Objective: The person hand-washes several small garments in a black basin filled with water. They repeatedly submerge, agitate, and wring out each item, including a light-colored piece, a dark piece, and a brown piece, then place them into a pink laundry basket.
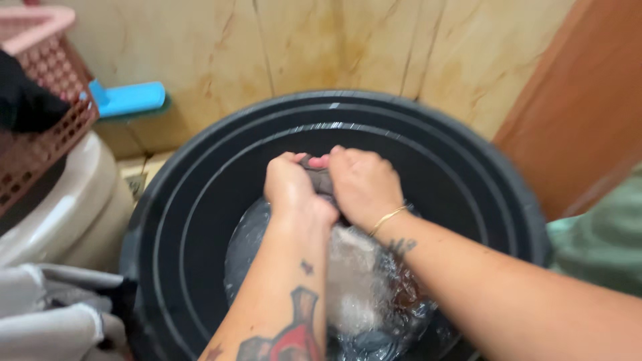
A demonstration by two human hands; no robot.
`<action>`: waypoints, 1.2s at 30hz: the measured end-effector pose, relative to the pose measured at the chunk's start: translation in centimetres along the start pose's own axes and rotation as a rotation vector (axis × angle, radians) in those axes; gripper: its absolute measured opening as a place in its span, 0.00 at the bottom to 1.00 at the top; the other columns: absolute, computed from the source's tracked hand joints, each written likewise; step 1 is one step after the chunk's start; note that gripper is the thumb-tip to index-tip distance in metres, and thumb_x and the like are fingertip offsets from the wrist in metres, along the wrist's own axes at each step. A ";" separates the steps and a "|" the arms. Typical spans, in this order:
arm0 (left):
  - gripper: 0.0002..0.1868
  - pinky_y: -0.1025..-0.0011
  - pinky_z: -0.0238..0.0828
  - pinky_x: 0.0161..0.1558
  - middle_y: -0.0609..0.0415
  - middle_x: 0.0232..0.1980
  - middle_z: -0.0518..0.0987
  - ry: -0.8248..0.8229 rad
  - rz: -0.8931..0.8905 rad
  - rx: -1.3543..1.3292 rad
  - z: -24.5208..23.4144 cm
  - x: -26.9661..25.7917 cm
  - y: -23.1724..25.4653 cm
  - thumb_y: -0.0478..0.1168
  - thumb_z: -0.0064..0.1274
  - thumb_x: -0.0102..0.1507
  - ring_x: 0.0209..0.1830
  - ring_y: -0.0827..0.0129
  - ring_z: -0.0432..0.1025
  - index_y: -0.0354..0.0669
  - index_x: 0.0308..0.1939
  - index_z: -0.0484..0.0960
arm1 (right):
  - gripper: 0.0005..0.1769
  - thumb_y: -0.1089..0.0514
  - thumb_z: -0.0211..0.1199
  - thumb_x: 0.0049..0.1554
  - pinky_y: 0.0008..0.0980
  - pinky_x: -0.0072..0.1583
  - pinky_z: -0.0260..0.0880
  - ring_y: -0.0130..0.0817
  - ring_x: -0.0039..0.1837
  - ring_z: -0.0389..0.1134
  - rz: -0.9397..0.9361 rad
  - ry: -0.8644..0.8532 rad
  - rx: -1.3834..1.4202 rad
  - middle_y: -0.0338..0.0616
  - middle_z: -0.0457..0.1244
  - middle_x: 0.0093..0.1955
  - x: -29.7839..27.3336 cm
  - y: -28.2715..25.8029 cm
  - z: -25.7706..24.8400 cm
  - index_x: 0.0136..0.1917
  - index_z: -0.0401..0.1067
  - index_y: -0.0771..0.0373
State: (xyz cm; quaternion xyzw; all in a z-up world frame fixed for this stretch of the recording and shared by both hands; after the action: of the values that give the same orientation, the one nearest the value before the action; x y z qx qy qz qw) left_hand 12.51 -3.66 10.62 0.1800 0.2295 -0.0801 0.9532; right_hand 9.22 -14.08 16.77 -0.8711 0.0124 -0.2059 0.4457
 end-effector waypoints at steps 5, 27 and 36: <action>0.17 0.66 0.69 0.24 0.53 0.24 0.73 -0.049 0.503 0.526 4.9 -3.9 5.1 0.32 0.65 0.52 0.21 0.69 0.68 0.35 0.20 0.69 | 0.21 0.42 0.53 0.61 0.47 0.53 0.73 0.41 0.51 0.73 0.464 -0.252 0.310 0.48 0.70 0.48 0.8 -0.7 -0.1 0.56 0.73 0.59; 0.19 0.66 0.68 0.30 0.57 0.22 0.65 -0.148 0.193 0.279 11.8 -9.3 1.9 0.50 0.48 0.69 0.19 0.70 0.60 0.41 0.30 0.73 | 0.26 0.33 0.70 0.42 0.48 0.49 0.73 0.52 0.45 0.72 -0.192 -0.272 -0.642 0.53 0.70 0.39 0.6 -10.6 -9.6 0.42 0.78 0.56; 0.07 0.62 0.68 0.33 0.52 0.21 0.61 0.005 -0.016 0.008 6.7 -6.1 0.5 0.31 0.35 0.57 0.20 0.65 0.55 0.43 0.24 0.60 | 0.27 0.31 0.73 0.35 0.47 0.48 0.72 0.52 0.44 0.72 -0.323 -0.345 -0.889 0.49 0.70 0.37 -0.2 -9.9 -7.5 0.34 0.78 0.54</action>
State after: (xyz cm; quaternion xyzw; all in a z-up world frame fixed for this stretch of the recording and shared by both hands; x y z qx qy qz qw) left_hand 10.00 -5.37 19.16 0.1822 0.2329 -0.0882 0.9512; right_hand 4.64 -13.84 28.26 -0.9888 -0.1099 -0.1001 -0.0103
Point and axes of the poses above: each hand's wrist, its own x-axis towards the middle knuckle, its own z-axis out of the palm, y = z × x, the point moved 9 cm from there along x, towards the middle knuckle
